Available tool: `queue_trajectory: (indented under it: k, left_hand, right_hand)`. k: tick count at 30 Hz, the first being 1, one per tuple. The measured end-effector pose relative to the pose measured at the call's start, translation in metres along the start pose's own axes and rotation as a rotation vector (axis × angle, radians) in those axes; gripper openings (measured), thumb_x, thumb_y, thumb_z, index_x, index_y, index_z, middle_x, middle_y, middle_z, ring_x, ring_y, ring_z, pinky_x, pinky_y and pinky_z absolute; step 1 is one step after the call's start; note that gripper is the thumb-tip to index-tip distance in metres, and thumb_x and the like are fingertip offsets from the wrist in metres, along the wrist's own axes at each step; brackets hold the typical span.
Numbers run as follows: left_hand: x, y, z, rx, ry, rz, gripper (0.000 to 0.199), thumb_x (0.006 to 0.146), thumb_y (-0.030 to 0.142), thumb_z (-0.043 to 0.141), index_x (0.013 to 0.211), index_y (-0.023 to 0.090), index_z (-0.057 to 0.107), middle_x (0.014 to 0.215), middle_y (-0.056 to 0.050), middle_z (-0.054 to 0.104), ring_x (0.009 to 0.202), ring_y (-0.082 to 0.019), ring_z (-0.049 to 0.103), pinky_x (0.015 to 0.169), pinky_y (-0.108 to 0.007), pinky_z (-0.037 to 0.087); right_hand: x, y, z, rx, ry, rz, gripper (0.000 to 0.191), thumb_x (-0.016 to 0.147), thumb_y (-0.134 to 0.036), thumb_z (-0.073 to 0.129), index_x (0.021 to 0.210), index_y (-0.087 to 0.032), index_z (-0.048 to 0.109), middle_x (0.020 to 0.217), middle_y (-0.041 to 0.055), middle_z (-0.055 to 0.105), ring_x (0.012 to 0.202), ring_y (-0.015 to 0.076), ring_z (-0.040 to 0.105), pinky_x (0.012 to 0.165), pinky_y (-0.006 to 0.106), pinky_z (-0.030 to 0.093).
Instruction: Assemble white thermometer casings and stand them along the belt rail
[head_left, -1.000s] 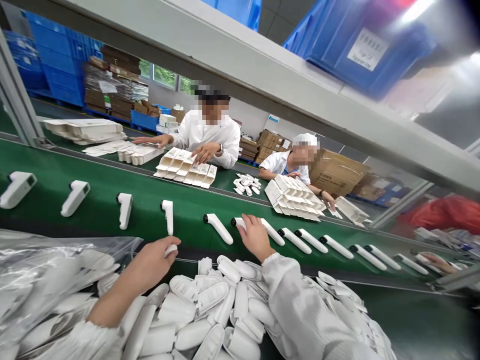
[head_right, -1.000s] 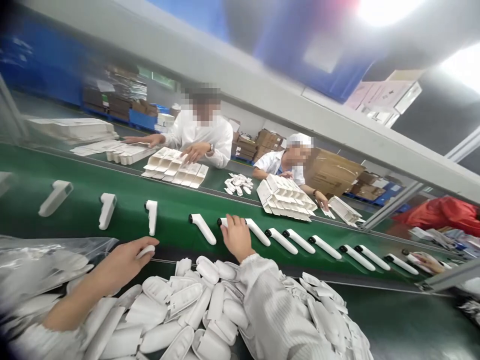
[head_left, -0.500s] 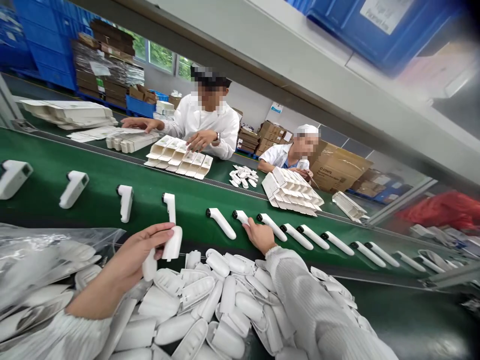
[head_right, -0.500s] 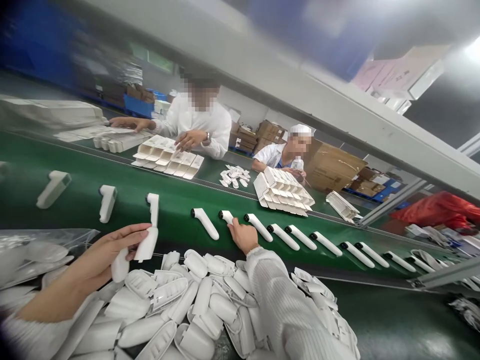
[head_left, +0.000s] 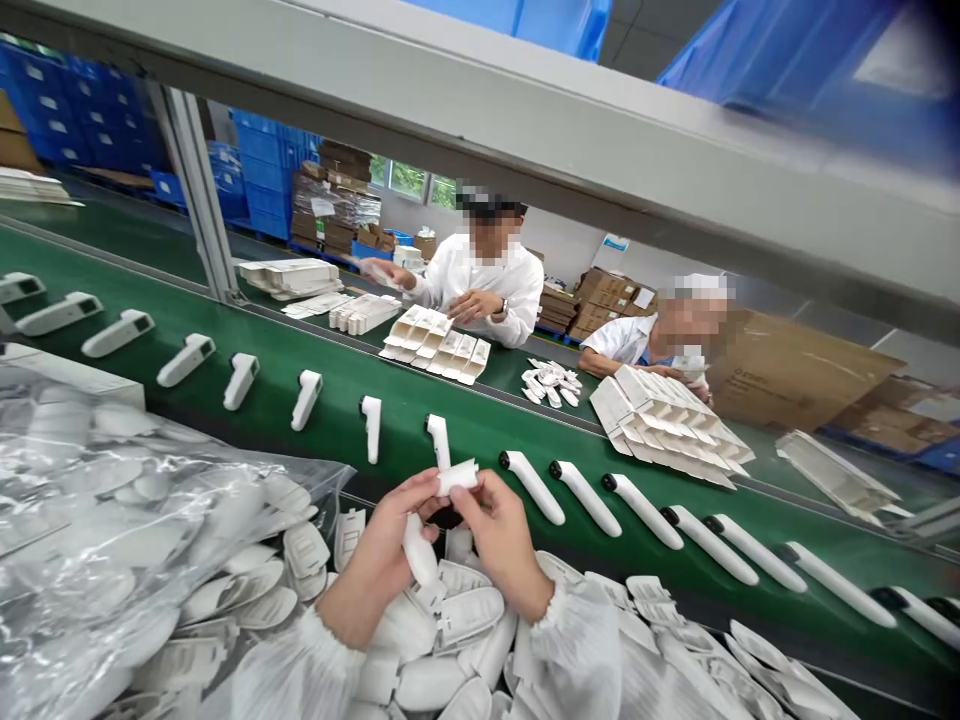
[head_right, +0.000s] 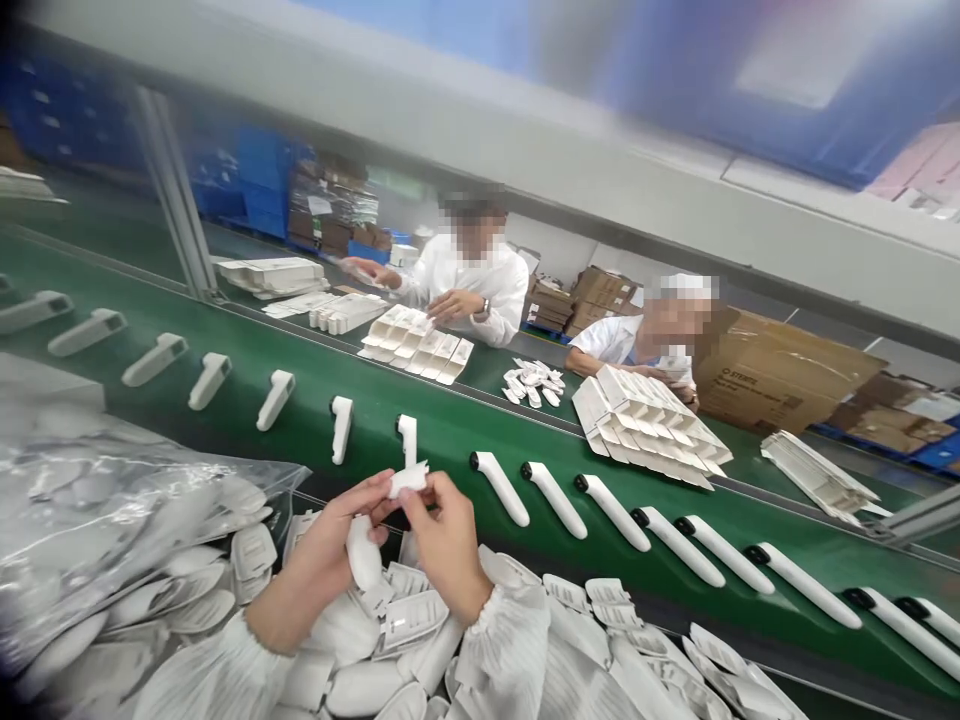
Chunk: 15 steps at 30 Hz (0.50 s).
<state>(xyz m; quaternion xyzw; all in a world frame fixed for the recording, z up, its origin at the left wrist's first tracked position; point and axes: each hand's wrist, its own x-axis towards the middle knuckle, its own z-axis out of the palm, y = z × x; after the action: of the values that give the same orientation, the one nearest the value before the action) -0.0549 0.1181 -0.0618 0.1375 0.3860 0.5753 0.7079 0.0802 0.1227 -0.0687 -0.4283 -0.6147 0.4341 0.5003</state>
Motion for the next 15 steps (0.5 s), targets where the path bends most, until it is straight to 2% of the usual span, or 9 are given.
queue_trajectory:
  k: [2,4,7,9,12,15]
  left_hand:
    - [0.000,0.001,-0.002,0.032,-0.011,0.018,0.019,0.072,0.013,0.072,0.089,0.015,0.063,0.075,0.000,0.057,0.060,-0.008,0.054,0.034,-0.012,0.029]
    - [0.002,0.003,-0.004,0.067,-0.036,0.015,0.020,0.068,0.015,0.077,0.081,0.014,0.063,0.069,0.001,0.055,0.054,-0.008,0.049,0.033,-0.012,0.025]
    - [0.007,0.002,-0.010,0.083,-0.046,-0.012,0.022,0.063,0.015,0.079,0.076,0.014,0.061,0.075,-0.003,0.061,0.050,-0.007,0.047,0.032,-0.014,0.024]
    - [0.011,0.002,-0.014,0.061,-0.011,-0.023,0.021,0.062,0.012,0.076,0.077,0.014,0.061,0.075,-0.003,0.060,0.047,-0.007,0.045,0.032,-0.015,0.023]
    - [0.015,0.003,-0.020,-0.030,0.052,-0.018,0.024,0.058,0.005,0.064,0.080,0.013,0.060,0.071,0.000,0.054,0.048,-0.007,0.043,0.034,-0.016,0.026]
    - [0.017,0.008,-0.023,-0.146,0.068,0.012,0.037,0.045,0.000,0.051,0.079,0.013,0.058,0.074,0.000,0.053,0.053,-0.006,0.044,0.041,-0.016,0.033]
  right_hand:
    - [0.013,0.002,0.009,0.076,0.073,0.018,0.029,0.085,-0.045,0.066,0.078,-0.019,0.056,0.074,-0.0012,0.059,0.070,0.0161,0.057,0.062,0.025,0.047]
    - [0.025,0.003,0.015,0.161,0.090,0.082,0.032,0.080,-0.047,0.069,0.075,-0.019,0.053,0.070,-0.0024,0.056,0.066,0.0154,0.056,0.059,0.025,0.047]
    - [0.039,0.006,0.018,0.274,0.082,0.225,0.034,0.071,-0.045,0.074,0.079,-0.020,0.053,0.065,-0.0037,0.056,0.057,0.0147,0.055,0.055,0.025,0.048]
    - [0.046,0.011,0.015,0.273,0.099,0.285,0.036,0.066,-0.041,0.074,0.087,-0.020,0.053,0.065,-0.0026,0.060,0.055,0.0158,0.056,0.054,0.027,0.050]
    - [0.054,0.021,-0.001,0.036,0.096,0.233,0.034,0.071,-0.038,0.067,0.096,-0.019,0.055,0.065,-0.0022,0.060,0.056,0.0175,0.057,0.051,0.027,0.051]
    - [0.058,0.032,-0.019,-0.429,-0.035,0.098,0.021,0.082,-0.026,0.055,0.102,-0.020,0.058,0.067,-0.0032,0.057,0.057,0.0171,0.057,0.051,0.025,0.048]
